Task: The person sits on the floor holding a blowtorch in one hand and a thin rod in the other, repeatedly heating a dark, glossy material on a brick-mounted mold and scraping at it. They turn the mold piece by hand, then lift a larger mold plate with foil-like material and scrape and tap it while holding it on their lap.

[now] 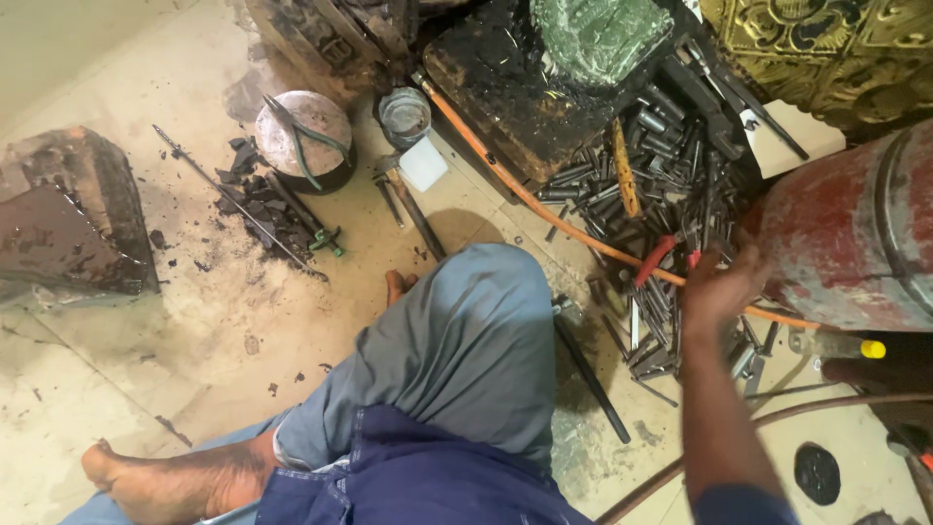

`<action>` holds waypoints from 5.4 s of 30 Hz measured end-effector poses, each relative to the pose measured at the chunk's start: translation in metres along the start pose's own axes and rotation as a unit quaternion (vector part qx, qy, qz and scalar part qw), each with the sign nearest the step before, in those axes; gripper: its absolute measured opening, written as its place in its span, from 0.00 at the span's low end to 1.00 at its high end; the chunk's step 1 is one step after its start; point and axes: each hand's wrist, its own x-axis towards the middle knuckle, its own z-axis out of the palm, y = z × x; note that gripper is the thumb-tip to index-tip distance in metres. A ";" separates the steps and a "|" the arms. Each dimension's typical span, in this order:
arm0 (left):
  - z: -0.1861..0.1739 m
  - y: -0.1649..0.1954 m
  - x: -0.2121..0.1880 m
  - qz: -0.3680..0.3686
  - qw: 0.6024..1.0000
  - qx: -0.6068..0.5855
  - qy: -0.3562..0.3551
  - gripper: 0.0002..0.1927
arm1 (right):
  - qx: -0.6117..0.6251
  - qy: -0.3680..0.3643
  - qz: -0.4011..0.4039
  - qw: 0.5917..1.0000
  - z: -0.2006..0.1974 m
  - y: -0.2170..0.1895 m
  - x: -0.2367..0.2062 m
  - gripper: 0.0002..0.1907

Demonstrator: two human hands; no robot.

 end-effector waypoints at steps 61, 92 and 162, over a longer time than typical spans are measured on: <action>0.016 0.387 0.051 0.101 0.902 -0.208 -0.364 0.30 | 0.444 -0.266 0.223 0.826 -0.089 -0.085 0.014 0.19; -0.143 0.185 0.113 0.099 0.959 -0.149 -0.219 0.23 | 0.503 -0.439 0.033 0.743 -0.053 -0.256 0.040 0.15; -0.202 0.099 -0.074 -0.280 0.696 -0.653 0.107 0.14 | -0.139 -0.590 -0.318 0.729 0.211 -0.293 0.040 0.34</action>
